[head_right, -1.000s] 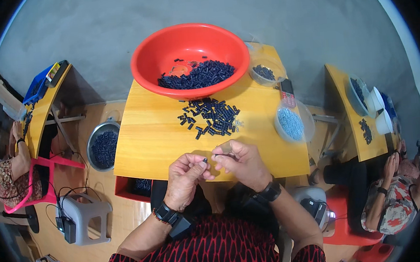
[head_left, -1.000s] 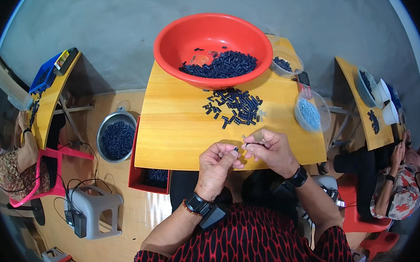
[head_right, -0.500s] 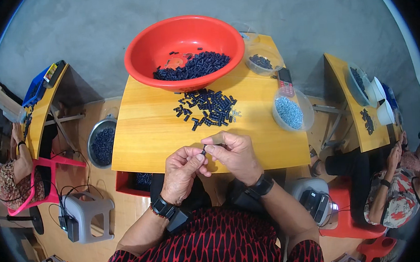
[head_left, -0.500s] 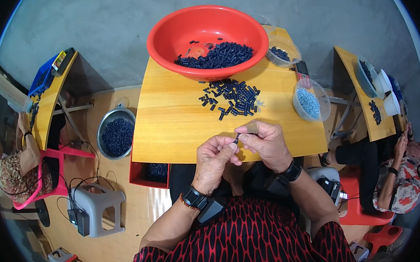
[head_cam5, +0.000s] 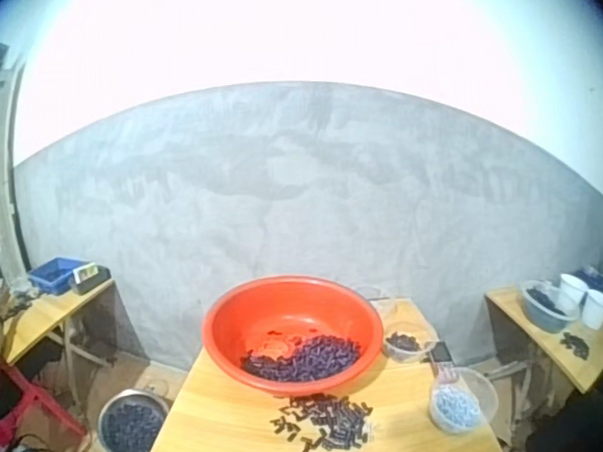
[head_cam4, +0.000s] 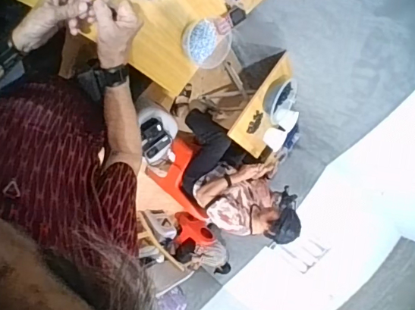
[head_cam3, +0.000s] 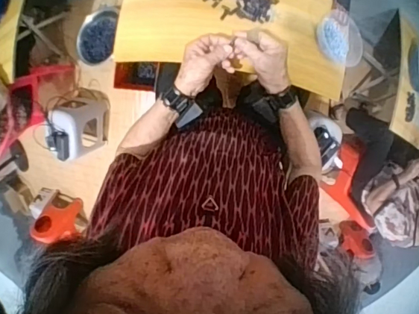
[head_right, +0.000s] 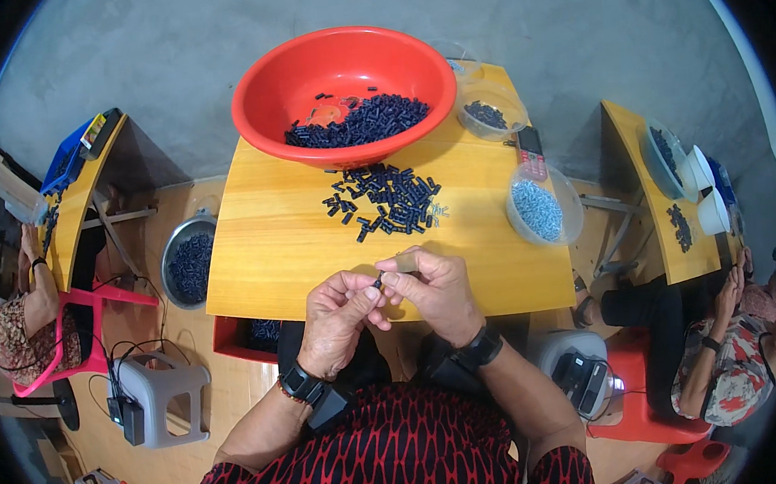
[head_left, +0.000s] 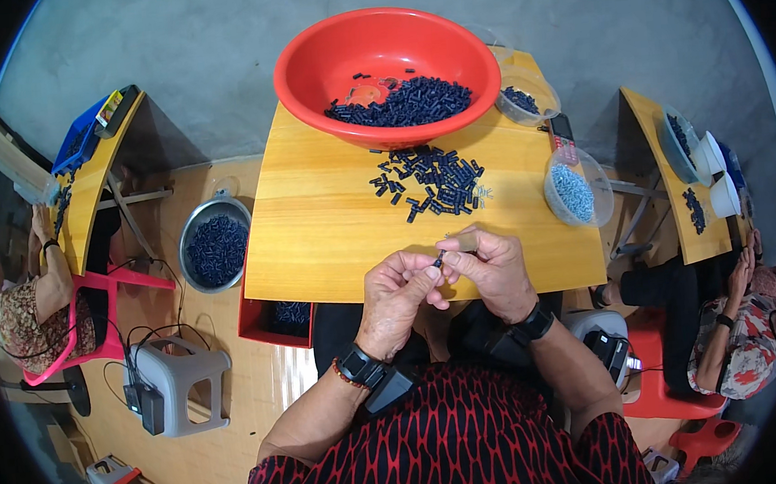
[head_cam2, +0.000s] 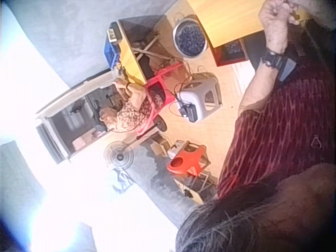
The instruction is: The person picks up a black plastic piece and a metal pin by hand, inserts the pin into the piece, and places the assembled unit onto the table, repeating this process multiple times.
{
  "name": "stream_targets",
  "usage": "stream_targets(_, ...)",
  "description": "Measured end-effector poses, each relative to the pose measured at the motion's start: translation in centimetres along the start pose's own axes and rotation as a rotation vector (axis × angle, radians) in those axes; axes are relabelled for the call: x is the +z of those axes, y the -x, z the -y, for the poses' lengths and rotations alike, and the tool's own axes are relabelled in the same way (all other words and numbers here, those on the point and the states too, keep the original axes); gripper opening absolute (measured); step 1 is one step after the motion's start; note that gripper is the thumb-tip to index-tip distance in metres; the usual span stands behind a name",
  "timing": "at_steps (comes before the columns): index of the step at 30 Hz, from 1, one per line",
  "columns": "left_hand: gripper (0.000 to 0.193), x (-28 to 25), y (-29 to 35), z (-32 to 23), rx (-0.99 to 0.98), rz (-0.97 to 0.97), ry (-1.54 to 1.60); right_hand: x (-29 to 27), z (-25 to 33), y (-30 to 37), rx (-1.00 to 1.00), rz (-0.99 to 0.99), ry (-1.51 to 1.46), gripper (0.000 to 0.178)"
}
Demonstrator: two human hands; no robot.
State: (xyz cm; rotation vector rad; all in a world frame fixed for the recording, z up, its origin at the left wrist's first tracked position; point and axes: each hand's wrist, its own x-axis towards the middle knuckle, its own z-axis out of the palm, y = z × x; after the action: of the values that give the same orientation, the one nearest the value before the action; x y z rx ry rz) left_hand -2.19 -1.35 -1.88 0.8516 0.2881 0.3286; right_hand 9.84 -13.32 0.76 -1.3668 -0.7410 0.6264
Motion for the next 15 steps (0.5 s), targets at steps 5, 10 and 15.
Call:
stream_targets(5, 0.011, 0.2, 0.2, 0.5, 0.072, -0.011, -0.035, 0.0, -0.4, 0.2, -0.031, -0.018, 0.061, 0.014)
stream_targets(10, 0.011, 0.1, 0.3, 0.2, 0.052, -0.007, -0.053, -0.3, -0.3, 0.4, -0.058, 0.021, 0.128, 0.012)
stream_targets(15, 0.010, -0.1, 0.5, 0.4, 0.014, 0.015, -0.032, -0.5, -0.3, 1.1, -0.025, 0.069, 0.139, 0.011)
